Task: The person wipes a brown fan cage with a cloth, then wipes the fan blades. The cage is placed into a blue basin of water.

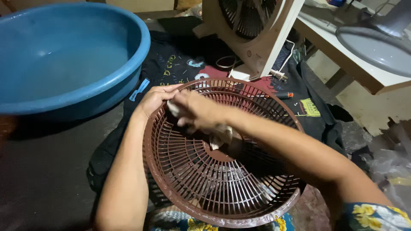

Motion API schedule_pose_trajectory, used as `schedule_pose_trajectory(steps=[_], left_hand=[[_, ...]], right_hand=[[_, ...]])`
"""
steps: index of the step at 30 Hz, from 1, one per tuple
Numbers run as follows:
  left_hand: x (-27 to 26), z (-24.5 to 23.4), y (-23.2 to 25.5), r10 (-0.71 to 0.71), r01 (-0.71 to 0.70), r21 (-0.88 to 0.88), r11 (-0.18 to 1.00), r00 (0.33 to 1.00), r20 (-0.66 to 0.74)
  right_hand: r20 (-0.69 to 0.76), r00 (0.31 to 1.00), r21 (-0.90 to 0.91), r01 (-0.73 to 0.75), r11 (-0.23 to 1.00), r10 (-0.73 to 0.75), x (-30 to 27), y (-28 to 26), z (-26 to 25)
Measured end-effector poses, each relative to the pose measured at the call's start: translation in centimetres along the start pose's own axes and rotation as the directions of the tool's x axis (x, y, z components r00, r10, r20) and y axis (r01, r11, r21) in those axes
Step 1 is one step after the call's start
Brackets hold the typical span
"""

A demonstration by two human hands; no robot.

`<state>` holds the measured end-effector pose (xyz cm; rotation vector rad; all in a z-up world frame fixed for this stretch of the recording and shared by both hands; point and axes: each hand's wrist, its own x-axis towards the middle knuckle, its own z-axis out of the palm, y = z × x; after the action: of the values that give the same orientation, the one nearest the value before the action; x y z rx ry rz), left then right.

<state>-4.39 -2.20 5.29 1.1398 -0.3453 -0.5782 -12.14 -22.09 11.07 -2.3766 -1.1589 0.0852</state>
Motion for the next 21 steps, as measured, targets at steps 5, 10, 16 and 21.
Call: schedule_pose_trajectory(steps=[5,10,16,21], left_hand=[[0.2,-0.5,-0.3,0.027,-0.028,0.024,0.999,0.999,0.036],[0.2,-0.6,-0.4,0.028,-0.026,-0.028,0.999,0.996,0.083],[0.8,-0.9,-0.8,0.04,-0.037,-0.034,0.999,0.994,0.105],[0.8,-0.7,-0.6,0.008,-0.008,-0.012,1.0,0.998,0.061]], right_hand=[[-0.098,0.969,-0.391,0.173,0.904,-0.228,-0.2,1.1,3.7],[0.432,0.767,-0.414,-0.297,0.86,0.473,-1.2,1.6,1.1],[0.587,0.749,-0.047,-0.348,0.936,0.308,-0.7,0.8,-1.5],[-0.244,0.85,-0.476,0.315,0.821,-0.467,-0.2,-0.8,2.6]])
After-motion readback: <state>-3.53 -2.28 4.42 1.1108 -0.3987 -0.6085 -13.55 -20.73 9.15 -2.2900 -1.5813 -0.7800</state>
